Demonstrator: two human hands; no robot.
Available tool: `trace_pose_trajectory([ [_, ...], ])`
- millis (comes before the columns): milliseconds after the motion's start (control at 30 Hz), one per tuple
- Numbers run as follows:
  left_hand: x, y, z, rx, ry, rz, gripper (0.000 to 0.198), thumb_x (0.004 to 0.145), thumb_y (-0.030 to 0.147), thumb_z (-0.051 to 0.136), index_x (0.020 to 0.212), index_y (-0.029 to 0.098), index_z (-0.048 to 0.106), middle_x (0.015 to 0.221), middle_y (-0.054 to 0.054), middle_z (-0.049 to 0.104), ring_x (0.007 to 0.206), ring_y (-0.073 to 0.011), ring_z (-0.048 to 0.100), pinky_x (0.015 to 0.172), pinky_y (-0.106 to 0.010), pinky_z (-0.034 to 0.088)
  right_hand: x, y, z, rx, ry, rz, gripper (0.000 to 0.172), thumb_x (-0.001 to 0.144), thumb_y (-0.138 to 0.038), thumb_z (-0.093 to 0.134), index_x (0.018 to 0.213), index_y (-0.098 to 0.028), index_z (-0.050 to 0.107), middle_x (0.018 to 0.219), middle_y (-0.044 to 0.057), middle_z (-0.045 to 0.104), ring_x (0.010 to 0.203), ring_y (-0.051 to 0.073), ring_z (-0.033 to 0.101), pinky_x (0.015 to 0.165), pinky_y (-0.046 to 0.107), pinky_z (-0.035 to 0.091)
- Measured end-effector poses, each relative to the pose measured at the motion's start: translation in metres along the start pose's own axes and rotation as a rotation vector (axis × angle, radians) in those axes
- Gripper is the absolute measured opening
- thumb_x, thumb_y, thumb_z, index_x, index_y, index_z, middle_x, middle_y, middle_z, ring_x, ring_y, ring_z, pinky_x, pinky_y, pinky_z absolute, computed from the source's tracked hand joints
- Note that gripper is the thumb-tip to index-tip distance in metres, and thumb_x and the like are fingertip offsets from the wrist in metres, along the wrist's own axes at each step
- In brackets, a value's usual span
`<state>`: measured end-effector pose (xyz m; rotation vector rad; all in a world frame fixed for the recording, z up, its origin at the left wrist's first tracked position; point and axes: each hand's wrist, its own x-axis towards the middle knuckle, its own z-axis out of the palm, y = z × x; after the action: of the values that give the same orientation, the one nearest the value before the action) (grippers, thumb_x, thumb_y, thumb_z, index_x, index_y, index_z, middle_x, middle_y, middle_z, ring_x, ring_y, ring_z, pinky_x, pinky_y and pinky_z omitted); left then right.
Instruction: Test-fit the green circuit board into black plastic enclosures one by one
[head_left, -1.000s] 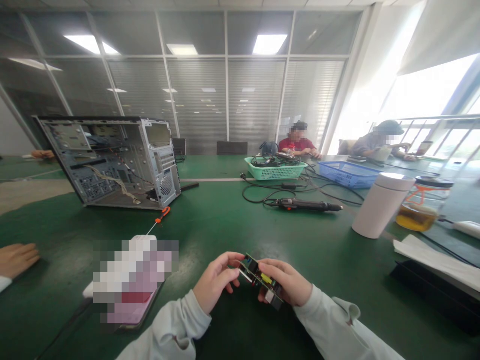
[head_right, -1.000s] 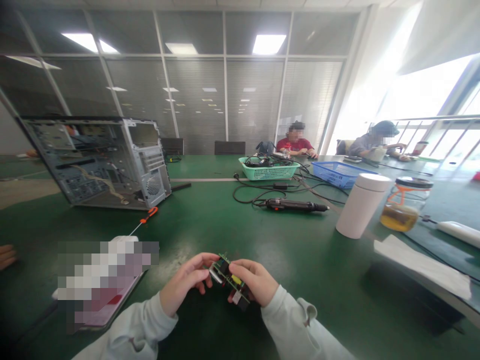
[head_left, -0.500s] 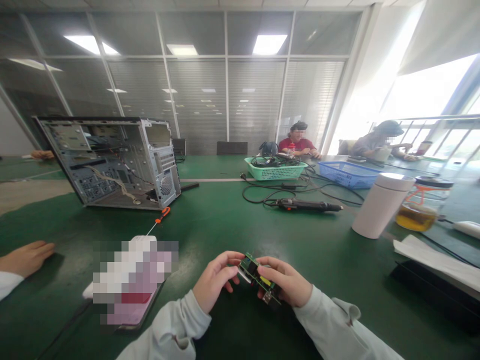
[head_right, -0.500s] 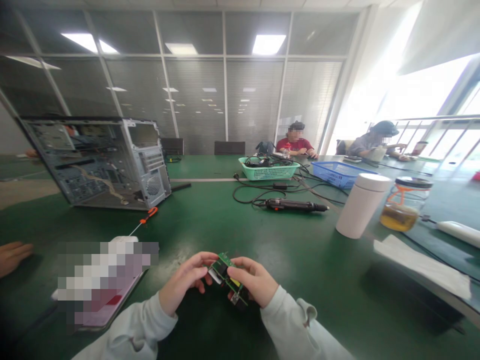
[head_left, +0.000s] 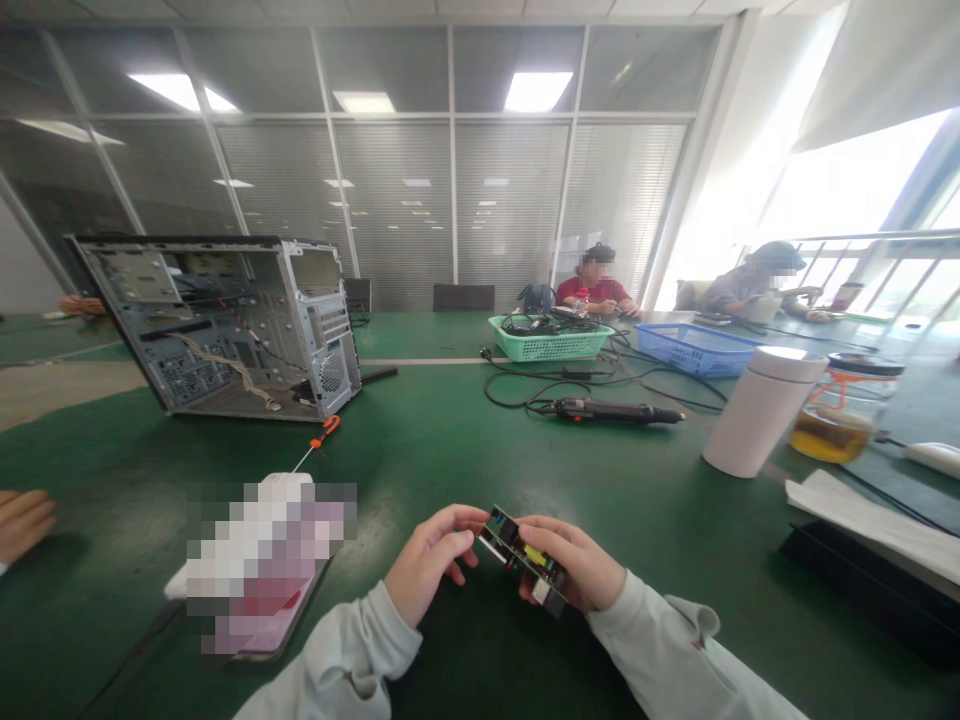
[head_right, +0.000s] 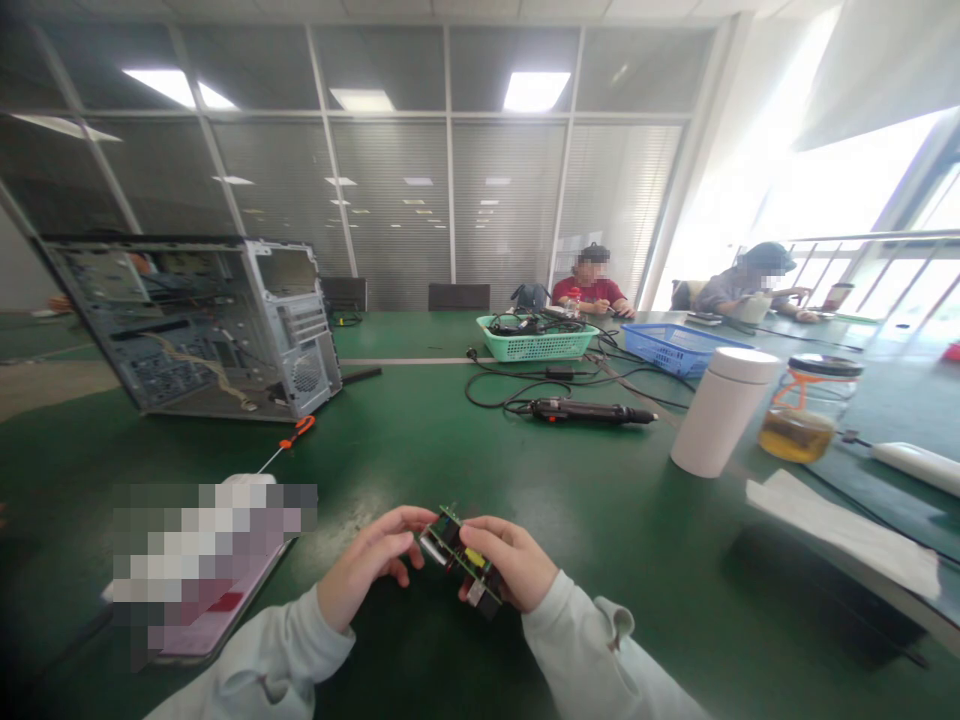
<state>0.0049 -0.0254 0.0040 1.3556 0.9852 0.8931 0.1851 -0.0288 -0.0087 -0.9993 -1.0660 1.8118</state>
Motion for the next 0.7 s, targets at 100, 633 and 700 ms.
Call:
trace_pose_trajectory([
  [100, 0.0005, -0.001, -0.0002, -0.003, 0.0, 0.0, 0.03, 0.066, 0.031, 0.05, 0.091, 0.016, 0.059, 0.084, -0.005, 0.057, 0.063, -0.0131, 0.052, 0.046, -0.021, 0.041, 0.0, 0.0001, -0.0007, 0.007, 0.001, 0.003, 0.065, 0.046, -0.055, 0.074, 0.086, -0.011, 0.049, 0.066, 0.003, 0.057, 0.041, 0.013, 0.054, 0.035, 0.019, 0.04],
  [633, 0.0019, -0.0013, -0.0001, -0.024, 0.005, -0.031, 0.033, 0.065, 0.033, 0.052, 0.091, 0.015, 0.058, 0.087, -0.006, 0.058, 0.063, -0.0127, 0.051, 0.046, -0.021, 0.04, 0.0017, 0.0011, -0.0013, 0.021, 0.009, 0.005, 0.065, 0.047, -0.054, 0.072, 0.088, -0.009, 0.048, 0.064, 0.005, 0.058, 0.04, 0.014, 0.054, 0.033, 0.018, 0.04],
  [700, 0.0021, -0.0025, -0.0005, -0.026, 0.001, -0.027, 0.032, 0.066, 0.032, 0.051, 0.091, 0.015, 0.058, 0.087, -0.006, 0.058, 0.063, -0.0127, 0.052, 0.046, -0.021, 0.04, 0.0021, 0.0014, -0.0011, 0.021, 0.009, 0.005, 0.064, 0.047, -0.054, 0.072, 0.088, -0.01, 0.048, 0.064, 0.005, 0.058, 0.04, 0.014, 0.054, 0.033, 0.018, 0.041],
])
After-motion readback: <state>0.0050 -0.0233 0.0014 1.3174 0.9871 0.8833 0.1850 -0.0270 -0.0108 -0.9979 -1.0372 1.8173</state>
